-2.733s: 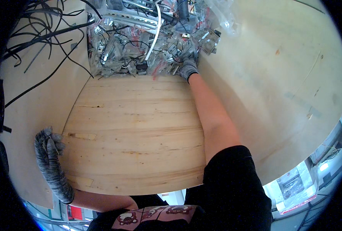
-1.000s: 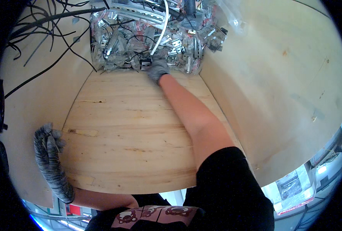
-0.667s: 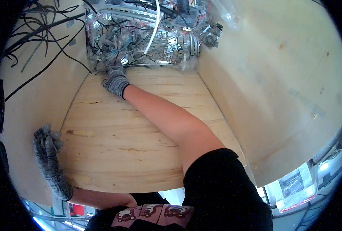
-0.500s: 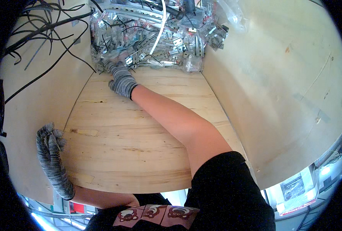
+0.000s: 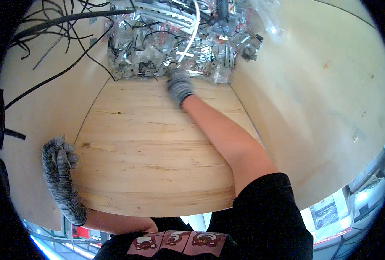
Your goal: The person sorts through a large cardboard box filled with tangled black cables, white cables, and various small electronic components. They use gloved hands to sift through the pile, occasionally picking up and inspecting individual items before placing them back into the box.
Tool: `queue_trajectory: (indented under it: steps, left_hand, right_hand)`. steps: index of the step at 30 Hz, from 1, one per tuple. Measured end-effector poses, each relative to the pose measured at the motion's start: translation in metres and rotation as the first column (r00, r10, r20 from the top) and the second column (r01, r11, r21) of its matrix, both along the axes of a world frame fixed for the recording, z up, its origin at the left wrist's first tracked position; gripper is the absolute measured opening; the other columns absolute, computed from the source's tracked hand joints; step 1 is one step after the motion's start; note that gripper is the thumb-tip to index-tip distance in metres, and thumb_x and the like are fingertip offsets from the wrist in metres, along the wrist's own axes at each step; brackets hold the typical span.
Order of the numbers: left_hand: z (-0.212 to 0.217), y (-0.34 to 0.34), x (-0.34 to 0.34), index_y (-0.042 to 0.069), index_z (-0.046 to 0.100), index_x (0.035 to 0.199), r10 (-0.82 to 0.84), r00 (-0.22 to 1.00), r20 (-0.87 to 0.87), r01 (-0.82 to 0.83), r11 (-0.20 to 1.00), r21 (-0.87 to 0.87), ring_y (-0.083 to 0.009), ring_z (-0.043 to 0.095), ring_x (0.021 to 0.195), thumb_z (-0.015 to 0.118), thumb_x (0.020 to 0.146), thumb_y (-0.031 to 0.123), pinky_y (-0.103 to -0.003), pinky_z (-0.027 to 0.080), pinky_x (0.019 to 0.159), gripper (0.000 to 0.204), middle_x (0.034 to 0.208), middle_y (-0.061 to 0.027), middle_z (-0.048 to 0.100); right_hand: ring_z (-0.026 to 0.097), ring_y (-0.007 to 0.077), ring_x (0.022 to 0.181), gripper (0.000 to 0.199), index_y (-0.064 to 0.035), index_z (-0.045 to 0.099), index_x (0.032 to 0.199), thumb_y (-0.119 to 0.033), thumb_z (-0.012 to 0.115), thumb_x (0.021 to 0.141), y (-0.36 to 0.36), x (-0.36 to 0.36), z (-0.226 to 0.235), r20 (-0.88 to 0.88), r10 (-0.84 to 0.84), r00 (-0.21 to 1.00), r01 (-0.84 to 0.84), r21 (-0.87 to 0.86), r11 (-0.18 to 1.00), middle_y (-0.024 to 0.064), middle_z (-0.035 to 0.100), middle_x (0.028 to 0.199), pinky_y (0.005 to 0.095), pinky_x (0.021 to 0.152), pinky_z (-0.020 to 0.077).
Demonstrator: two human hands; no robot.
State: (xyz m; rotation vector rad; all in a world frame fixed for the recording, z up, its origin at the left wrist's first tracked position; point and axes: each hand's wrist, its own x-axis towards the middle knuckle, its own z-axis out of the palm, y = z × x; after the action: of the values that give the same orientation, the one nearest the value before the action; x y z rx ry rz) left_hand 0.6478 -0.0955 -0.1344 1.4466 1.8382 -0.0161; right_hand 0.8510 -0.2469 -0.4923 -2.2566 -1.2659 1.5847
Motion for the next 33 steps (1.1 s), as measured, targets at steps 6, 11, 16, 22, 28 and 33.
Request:
queue_trajectory:
  steps: [6,11,16,22,28,33]
  left_hand:
    - [0.004,0.004,0.013,0.005,0.057,0.117,0.036,0.996,0.082,-0.031,0.998,-0.061,-0.0105,0.053,0.071,0.052,0.094,0.019,-0.024,0.043,0.066,0.028,0.093,-0.003,0.06]
    - [-0.003,0.0,0.007,0.004,0.056,0.118,-0.01,1.0,-0.027,0.009,0.998,-0.061,-0.0095,0.055,0.075,0.048,0.095,0.012,-0.023,0.045,0.069,0.026,0.093,-0.0047,0.061]
    - [-0.002,0.002,0.015,0.005,0.056,0.118,0.017,1.0,-0.008,-0.017,0.998,-0.068,-0.0094,0.053,0.075,0.049,0.095,0.014,-0.022,0.044,0.069,0.026,0.092,-0.0035,0.061]
    - [0.016,0.0,0.006,0.006,0.057,0.117,0.061,0.996,-0.058,-0.063,0.998,-0.024,-0.0101,0.052,0.075,0.053,0.094,0.02,-0.023,0.043,0.068,0.027,0.092,-0.003,0.06]
    - [0.002,0.003,0.01,0.004,0.055,0.119,0.095,0.994,0.049,-0.089,0.989,-0.118,-0.0105,0.058,0.081,0.054,0.092,0.008,-0.023,0.048,0.07,0.027,0.097,-0.0066,0.062]
    - [0.005,0.001,0.006,0.003,0.054,0.12,0.154,0.988,-0.017,-0.155,0.985,-0.08,-0.0116,0.059,0.082,0.053,0.092,0.007,-0.024,0.049,0.071,0.028,0.099,-0.0071,0.062]
  right_hand:
    - [0.052,0.0247,0.103,0.05,-0.0078,0.048,0.123,-0.039,0.057,0.084,0.022,0.006,-0.059,-0.289,-0.409,0.866,0.445,0.071,0.893,0.0111,0.054,0.119,0.0381,0.09,0.0419]
    - [0.052,0.023,0.098,0.044,-0.0134,0.051,0.118,-0.033,0.065,0.082,0.132,-0.085,0.001,-0.569,-0.435,-0.698,0.576,-0.807,0.133,0.0052,0.055,0.112,0.0351,0.088,0.043]
    - [0.055,0.0274,0.091,0.034,-0.0093,0.055,0.112,-0.017,0.061,0.08,0.186,-0.136,0.042,-0.709,-0.582,0.398,0.849,0.045,0.527,0.0087,0.059,0.099,0.0375,0.084,0.0445]
    - [0.058,0.0323,0.087,0.037,-0.0059,0.056,0.116,-0.003,0.058,0.079,0.133,-0.106,0.053,-0.315,-0.133,0.94,0.2,0.191,0.961,0.016,0.062,0.092,0.0394,0.081,0.0462]
    - [0.049,0.0363,0.116,0.066,-0.0095,0.039,0.136,-0.018,0.067,0.077,0.042,-0.003,-0.028,0.214,0.218,0.952,-0.246,0.113,0.963,0.0195,0.047,0.132,0.0443,0.093,0.0426]
    - [0.056,0.0302,0.102,0.031,-0.0071,0.064,0.107,0.003,0.056,0.078,0.03,-0.025,0.004,-0.488,-0.334,0.806,0.099,-0.444,0.89,0.0146,0.06,0.113,0.0376,0.087,0.0452]
